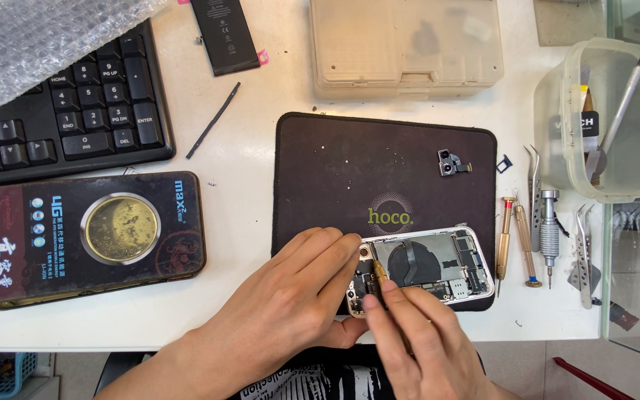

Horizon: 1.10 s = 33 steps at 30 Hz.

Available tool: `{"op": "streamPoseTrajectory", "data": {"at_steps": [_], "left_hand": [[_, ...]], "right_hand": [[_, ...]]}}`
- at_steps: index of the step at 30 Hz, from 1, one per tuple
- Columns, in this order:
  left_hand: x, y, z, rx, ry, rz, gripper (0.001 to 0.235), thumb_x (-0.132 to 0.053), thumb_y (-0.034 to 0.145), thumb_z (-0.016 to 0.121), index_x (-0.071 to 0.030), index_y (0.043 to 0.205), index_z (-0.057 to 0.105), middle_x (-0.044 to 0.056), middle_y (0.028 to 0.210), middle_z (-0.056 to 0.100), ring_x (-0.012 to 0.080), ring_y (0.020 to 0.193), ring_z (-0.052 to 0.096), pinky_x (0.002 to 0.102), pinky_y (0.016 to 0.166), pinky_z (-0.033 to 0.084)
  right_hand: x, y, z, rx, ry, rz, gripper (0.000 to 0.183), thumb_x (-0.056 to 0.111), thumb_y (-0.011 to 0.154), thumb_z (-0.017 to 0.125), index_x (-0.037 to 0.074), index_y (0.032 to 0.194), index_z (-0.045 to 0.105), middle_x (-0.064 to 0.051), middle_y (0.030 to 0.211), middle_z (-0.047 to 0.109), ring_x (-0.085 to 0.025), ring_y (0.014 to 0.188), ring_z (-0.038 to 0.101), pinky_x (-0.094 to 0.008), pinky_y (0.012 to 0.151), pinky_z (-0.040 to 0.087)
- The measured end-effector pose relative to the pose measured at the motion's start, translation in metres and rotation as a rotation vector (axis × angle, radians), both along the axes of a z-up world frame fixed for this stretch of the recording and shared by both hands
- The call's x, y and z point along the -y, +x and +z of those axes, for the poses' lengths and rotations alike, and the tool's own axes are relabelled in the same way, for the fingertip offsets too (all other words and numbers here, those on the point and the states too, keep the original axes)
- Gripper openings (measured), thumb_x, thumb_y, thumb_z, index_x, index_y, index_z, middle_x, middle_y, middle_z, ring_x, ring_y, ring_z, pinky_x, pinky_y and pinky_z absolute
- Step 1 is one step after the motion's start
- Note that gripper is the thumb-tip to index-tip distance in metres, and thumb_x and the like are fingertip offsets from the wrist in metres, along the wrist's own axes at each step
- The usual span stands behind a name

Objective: The person uses a precision screwdriver to remove and reinstall screws on the internal frame of a disassembled smartphone. They repeatedly adjust small components near the camera module and battery area while working on a desk mat.

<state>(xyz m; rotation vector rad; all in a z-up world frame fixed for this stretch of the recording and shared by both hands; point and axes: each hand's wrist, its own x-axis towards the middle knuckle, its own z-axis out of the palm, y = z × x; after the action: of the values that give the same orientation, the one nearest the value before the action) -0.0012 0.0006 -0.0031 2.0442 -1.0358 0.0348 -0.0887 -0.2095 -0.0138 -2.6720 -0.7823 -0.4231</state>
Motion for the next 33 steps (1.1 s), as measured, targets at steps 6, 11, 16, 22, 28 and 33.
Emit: {"op": "streamPoseTrajectory", "data": {"at_steps": [6, 11, 16, 22, 28, 33], "left_hand": [[0.002, 0.001, 0.0, -0.036, -0.028, -0.003, 0.061, -0.024, 0.069, 0.087, 0.019, 0.109, 0.067, 0.026, 0.121, 0.063, 0.0381, 0.116, 0.06, 0.045, 0.105, 0.05], [0.001, 0.001, 0.0, 0.005, -0.018, -0.003, 0.064, -0.025, 0.069, 0.087, 0.019, 0.11, 0.067, 0.027, 0.121, 0.062, 0.0383, 0.117, 0.06, 0.045, 0.106, 0.049], [0.001, 0.0, 0.0, 0.025, -0.001, 0.005, 0.063, -0.023, 0.066, 0.087, 0.02, 0.108, 0.067, 0.027, 0.121, 0.063, 0.0382, 0.117, 0.061, 0.045, 0.106, 0.049], [0.002, 0.001, 0.001, 0.014, -0.012, 0.0, 0.063, -0.023, 0.065, 0.087, 0.019, 0.107, 0.067, 0.026, 0.12, 0.063, 0.0383, 0.116, 0.06, 0.045, 0.105, 0.049], [0.0, 0.001, 0.003, -0.008, -0.012, -0.012, 0.065, -0.018, 0.06, 0.085, 0.02, 0.109, 0.066, 0.026, 0.121, 0.062, 0.0372, 0.115, 0.06, 0.044, 0.104, 0.05], [0.0, 0.002, 0.003, 0.004, -0.016, -0.01, 0.066, -0.016, 0.058, 0.084, 0.021, 0.108, 0.064, 0.027, 0.12, 0.061, 0.0389, 0.116, 0.06, 0.045, 0.104, 0.05]], "right_hand": [[0.001, 0.006, 0.003, 0.159, -0.113, -0.07, 0.03, 0.009, 0.089, 0.074, 0.0, 0.118, 0.069, -0.017, 0.107, 0.068, -0.028, 0.101, 0.062, -0.042, 0.083, 0.051], [0.001, 0.007, 0.004, 0.178, -0.137, -0.045, 0.03, 0.004, 0.084, 0.07, -0.003, 0.113, 0.071, -0.024, 0.11, 0.072, -0.027, 0.099, 0.063, -0.04, 0.081, 0.055], [-0.001, 0.01, 0.001, 0.233, -0.162, 0.004, 0.028, 0.006, 0.088, 0.074, -0.002, 0.114, 0.073, -0.021, 0.106, 0.073, -0.024, 0.093, 0.062, -0.036, 0.074, 0.056], [-0.001, 0.014, 0.004, 0.246, -0.155, 0.024, 0.029, 0.004, 0.087, 0.074, -0.004, 0.115, 0.073, -0.022, 0.102, 0.071, -0.025, 0.09, 0.062, -0.034, 0.068, 0.057], [-0.005, 0.012, 0.002, 0.141, 0.016, 0.101, 0.033, -0.003, 0.086, 0.073, -0.008, 0.118, 0.067, -0.032, 0.117, 0.065, -0.037, 0.105, 0.065, -0.041, 0.085, 0.063], [0.004, 0.017, 0.006, 0.087, -0.012, 0.176, 0.03, -0.001, 0.088, 0.073, -0.007, 0.118, 0.066, -0.029, 0.118, 0.065, -0.037, 0.109, 0.064, -0.041, 0.089, 0.062]]}}
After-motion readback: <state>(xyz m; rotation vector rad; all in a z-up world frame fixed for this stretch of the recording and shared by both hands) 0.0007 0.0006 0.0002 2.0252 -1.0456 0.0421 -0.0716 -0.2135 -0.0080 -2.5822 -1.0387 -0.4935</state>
